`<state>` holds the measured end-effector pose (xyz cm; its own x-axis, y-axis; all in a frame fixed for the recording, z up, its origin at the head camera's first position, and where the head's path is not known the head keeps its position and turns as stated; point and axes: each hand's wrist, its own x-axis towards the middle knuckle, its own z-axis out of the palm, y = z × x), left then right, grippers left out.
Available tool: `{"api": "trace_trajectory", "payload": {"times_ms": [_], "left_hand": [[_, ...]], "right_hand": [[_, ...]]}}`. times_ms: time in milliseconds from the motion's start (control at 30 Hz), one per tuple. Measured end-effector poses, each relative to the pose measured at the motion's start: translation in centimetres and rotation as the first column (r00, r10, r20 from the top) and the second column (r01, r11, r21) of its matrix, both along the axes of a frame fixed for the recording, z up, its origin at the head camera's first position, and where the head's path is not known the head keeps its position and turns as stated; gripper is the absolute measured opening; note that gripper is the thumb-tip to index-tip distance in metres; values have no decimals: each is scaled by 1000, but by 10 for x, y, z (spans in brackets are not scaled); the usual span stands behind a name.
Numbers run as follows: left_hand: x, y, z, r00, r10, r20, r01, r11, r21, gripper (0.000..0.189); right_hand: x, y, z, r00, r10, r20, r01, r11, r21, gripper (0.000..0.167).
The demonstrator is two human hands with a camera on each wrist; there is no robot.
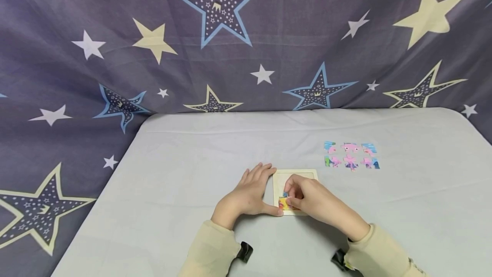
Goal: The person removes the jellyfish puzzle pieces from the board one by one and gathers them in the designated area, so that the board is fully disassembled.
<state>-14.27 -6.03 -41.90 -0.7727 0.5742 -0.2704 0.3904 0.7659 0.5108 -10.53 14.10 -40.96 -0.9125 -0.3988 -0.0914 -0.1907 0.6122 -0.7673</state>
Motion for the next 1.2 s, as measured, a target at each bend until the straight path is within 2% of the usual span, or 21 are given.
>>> {"api": "trace_trajectory", "payload": {"times_ms": [467,1200], "left_hand": [[0,0,-1,1000,0,-2,0,1000,0,104],[-1,1,-1,1000,4,-2,-4,1000,6,106]], "right_hand": [[-1,3,0,1000,13,12,-12,998,-66,12],[-7,16,6,1000,14,10,-13,997,-75,14]]}}
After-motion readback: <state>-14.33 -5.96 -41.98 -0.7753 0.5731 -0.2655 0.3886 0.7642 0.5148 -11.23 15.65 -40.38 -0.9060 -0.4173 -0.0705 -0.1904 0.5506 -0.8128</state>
